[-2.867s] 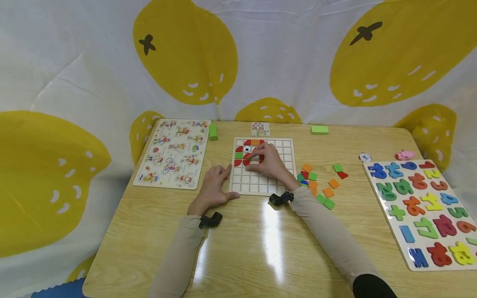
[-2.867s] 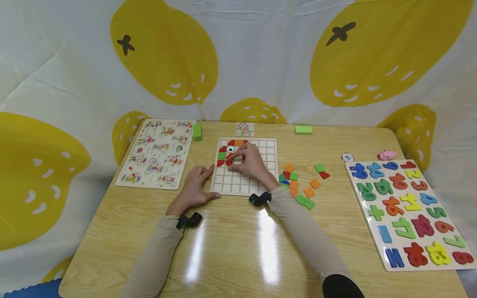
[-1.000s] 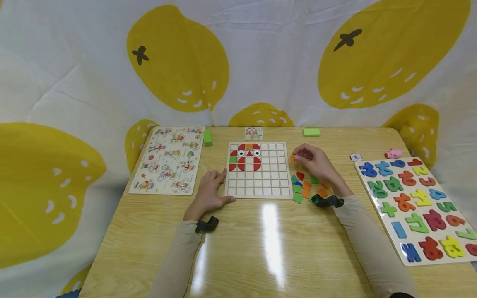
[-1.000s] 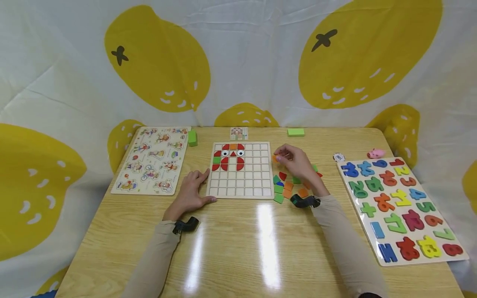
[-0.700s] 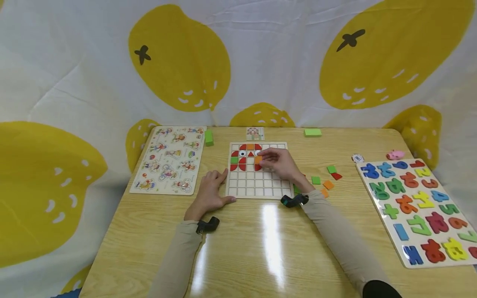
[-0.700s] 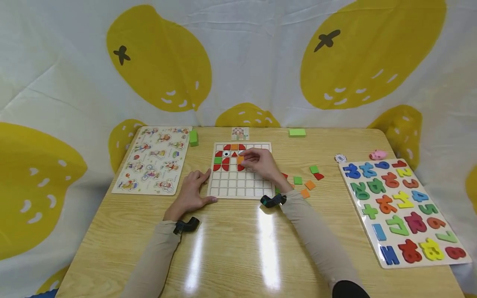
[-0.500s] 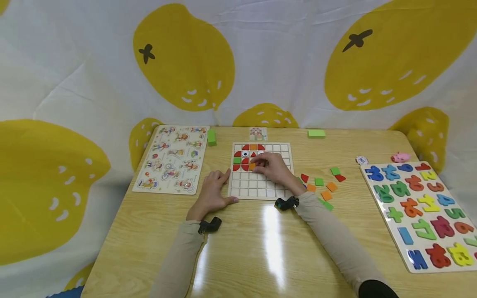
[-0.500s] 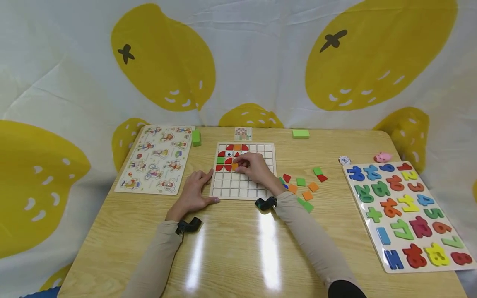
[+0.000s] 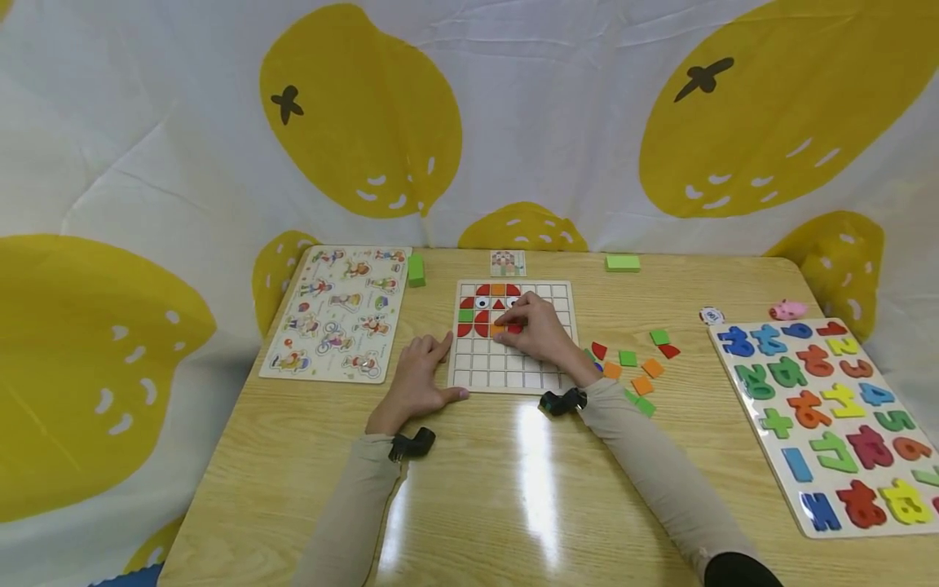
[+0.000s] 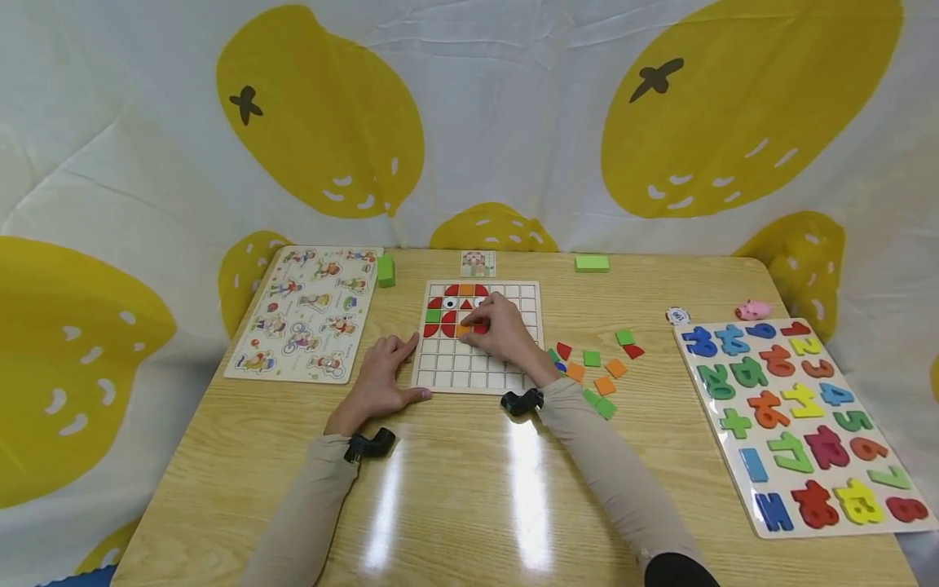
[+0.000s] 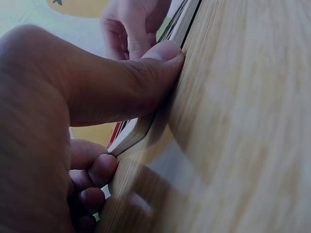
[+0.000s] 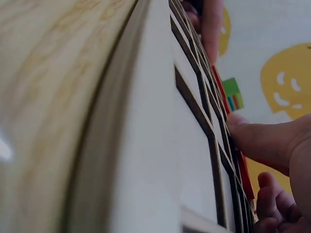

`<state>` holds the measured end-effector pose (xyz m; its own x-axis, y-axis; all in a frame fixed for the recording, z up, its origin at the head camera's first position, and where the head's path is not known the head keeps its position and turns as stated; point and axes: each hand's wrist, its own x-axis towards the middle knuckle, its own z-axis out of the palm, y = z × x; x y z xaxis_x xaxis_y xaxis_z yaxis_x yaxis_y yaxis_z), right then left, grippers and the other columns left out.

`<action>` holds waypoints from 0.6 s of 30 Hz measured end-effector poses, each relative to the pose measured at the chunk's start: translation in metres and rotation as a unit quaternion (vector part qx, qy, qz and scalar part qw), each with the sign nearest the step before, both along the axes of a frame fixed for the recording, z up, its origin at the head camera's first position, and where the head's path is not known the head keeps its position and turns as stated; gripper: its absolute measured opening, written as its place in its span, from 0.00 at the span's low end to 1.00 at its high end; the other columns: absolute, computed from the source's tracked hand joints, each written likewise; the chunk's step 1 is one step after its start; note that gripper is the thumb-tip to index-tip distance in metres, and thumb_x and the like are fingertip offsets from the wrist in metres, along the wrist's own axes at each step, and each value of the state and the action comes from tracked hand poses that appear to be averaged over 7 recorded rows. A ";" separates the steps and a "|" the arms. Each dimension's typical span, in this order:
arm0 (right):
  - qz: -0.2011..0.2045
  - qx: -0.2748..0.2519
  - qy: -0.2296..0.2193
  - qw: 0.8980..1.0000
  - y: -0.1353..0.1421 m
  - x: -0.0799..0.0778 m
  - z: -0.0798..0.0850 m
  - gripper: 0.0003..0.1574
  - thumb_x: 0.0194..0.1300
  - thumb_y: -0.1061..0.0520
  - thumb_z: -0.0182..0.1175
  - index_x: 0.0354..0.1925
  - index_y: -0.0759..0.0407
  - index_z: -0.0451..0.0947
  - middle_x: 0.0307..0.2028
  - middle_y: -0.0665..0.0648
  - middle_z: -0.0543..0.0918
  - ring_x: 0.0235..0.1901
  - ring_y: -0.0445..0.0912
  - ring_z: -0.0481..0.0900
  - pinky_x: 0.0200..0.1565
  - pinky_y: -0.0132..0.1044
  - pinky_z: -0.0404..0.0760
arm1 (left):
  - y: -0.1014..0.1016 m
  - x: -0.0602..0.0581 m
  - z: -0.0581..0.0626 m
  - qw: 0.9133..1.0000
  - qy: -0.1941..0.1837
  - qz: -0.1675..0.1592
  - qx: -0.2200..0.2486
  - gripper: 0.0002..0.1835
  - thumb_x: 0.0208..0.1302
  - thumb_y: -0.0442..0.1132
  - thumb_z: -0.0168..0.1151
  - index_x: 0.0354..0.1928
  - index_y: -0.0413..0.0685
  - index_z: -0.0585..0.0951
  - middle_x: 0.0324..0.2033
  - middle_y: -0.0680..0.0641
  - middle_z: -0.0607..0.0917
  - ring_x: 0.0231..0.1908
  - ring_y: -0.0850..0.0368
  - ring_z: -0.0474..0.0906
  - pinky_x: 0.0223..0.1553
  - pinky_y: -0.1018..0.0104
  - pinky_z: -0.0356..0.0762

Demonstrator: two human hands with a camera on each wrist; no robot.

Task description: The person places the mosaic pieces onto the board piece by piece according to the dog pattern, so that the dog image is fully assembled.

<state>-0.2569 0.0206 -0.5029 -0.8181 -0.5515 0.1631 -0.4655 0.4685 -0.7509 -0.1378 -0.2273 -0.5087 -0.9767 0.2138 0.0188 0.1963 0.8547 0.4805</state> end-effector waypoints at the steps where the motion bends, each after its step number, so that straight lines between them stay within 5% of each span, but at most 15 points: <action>1: -0.004 -0.001 -0.001 1.000 0.001 0.000 0.001 0.15 0.53 0.52 0.76 0.40 0.55 0.89 0.39 0.56 0.75 0.37 0.48 0.70 0.39 0.41 0.68 | 0.000 0.000 0.000 1.000 0.001 -0.001 0.000 0.57 0.47 0.65 0.73 0.75 0.47 0.61 0.39 0.50 0.68 0.40 0.54 0.60 0.45 0.57 0.58; 5: -0.023 -0.006 -0.018 1.000 0.018 0.000 0.008 0.20 0.53 0.48 0.76 0.43 0.54 0.89 0.40 0.57 0.76 0.37 0.48 0.71 0.38 0.39 0.69 | 0.002 0.001 0.001 1.000 0.002 -0.001 0.001 0.57 0.46 0.65 0.74 0.75 0.47 0.62 0.39 0.50 0.68 0.40 0.54 0.60 0.45 0.57 0.58; 9: -0.036 0.014 -0.017 0.999 0.065 -0.003 0.024 0.21 0.56 0.47 0.74 0.45 0.55 0.88 0.40 0.59 0.80 0.37 0.50 0.74 0.39 0.41 0.71 | 0.003 0.002 0.000 1.000 -0.001 0.005 0.007 0.58 0.44 0.65 0.75 0.75 0.47 0.62 0.40 0.50 0.69 0.40 0.53 0.61 0.46 0.57 0.58; 18: -0.045 0.157 -0.037 0.986 0.182 0.011 0.037 0.19 0.58 0.51 0.73 0.47 0.56 0.86 0.38 0.55 0.83 0.35 0.48 0.76 0.39 0.43 0.74 | 0.001 0.001 0.001 1.000 -0.001 0.003 0.014 0.58 0.44 0.65 0.75 0.75 0.47 0.62 0.42 0.49 0.71 0.42 0.52 0.63 0.49 0.56 0.60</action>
